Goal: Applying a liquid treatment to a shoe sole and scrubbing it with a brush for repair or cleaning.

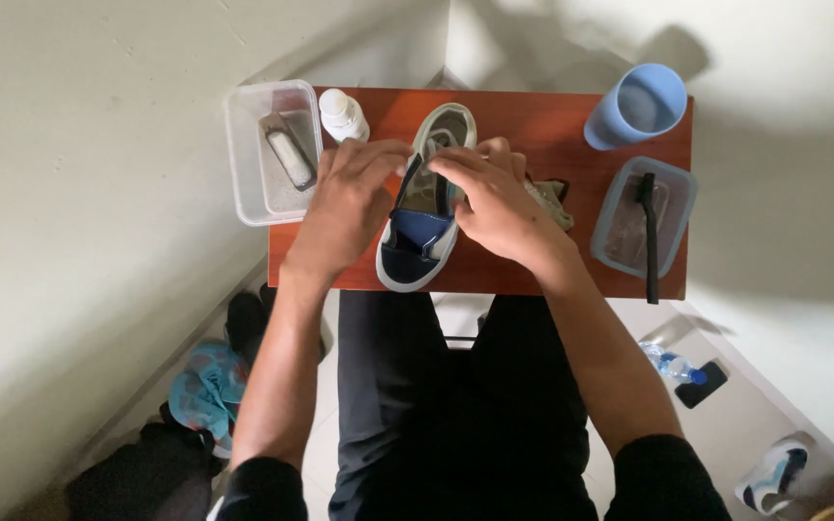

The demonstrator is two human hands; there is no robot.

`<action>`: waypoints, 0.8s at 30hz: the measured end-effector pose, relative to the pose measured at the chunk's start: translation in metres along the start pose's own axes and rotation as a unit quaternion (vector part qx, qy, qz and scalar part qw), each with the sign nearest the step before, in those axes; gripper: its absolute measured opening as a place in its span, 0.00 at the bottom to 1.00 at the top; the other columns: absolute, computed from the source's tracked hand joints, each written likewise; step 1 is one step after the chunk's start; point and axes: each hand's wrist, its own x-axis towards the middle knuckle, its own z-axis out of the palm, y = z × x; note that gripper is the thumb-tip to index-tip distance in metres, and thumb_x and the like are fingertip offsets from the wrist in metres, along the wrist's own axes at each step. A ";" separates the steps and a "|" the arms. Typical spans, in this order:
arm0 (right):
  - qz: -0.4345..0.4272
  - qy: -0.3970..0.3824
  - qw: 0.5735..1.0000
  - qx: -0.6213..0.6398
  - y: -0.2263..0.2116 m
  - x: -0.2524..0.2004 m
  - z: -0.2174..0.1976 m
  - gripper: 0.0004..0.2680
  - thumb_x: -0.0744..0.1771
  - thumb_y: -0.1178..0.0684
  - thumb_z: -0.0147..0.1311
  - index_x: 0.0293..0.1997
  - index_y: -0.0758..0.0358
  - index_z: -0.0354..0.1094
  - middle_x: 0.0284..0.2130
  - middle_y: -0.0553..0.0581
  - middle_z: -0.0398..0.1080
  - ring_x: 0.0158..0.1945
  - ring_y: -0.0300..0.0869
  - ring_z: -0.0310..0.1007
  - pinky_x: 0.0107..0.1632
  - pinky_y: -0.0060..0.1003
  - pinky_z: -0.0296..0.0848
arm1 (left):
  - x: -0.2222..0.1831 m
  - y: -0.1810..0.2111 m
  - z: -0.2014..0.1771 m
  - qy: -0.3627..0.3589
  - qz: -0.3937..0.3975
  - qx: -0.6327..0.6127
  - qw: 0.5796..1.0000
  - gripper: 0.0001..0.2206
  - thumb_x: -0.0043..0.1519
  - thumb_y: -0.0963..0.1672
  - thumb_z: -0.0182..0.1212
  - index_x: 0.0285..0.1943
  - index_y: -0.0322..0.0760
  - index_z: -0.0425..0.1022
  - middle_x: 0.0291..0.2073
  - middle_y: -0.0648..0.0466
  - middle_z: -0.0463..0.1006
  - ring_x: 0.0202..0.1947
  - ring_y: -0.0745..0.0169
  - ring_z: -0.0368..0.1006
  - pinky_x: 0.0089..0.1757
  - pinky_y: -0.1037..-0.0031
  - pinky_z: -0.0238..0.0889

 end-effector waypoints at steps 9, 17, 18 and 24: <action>0.021 -0.153 0.987 -0.036 -0.006 0.017 -0.032 0.22 0.64 0.59 0.55 0.68 0.51 0.62 0.58 0.53 0.64 0.56 0.48 0.46 0.55 0.44 0.47 | 0.039 -0.020 -0.011 -0.229 0.023 0.007 0.973 0.17 0.55 0.32 0.59 0.46 0.45 0.72 0.38 0.59 0.79 0.48 0.55 0.65 0.51 0.62 0.51; -0.001 -0.141 0.989 -0.049 0.002 0.016 -0.030 0.20 0.64 0.42 0.62 0.61 0.53 0.70 0.55 0.54 0.67 0.55 0.49 0.47 0.54 0.46 0.45 | 0.048 -0.026 -0.023 -0.290 0.014 0.052 0.956 0.21 0.46 0.39 0.66 0.50 0.45 0.72 0.39 0.58 0.78 0.47 0.52 0.62 0.52 0.50 0.46; -0.011 -0.115 0.992 -0.057 0.006 0.015 -0.025 0.17 0.65 0.41 0.60 0.57 0.54 0.73 0.53 0.52 0.68 0.55 0.47 0.48 0.52 0.45 0.46 | 0.048 -0.028 -0.022 -0.303 0.016 0.059 0.951 0.24 0.45 0.43 0.70 0.52 0.45 0.70 0.41 0.59 0.78 0.48 0.53 0.60 0.53 0.49 0.44; -0.020 -0.035 0.999 -0.035 0.011 0.018 -0.008 0.08 0.68 0.47 0.60 0.48 0.52 0.76 0.38 0.51 0.67 0.49 0.44 0.47 0.57 0.43 0.51 | 0.050 -0.024 -0.028 -0.329 -0.006 0.024 0.944 0.24 0.48 0.44 0.69 0.57 0.46 0.75 0.51 0.59 0.77 0.52 0.55 0.57 0.56 0.52 0.44</action>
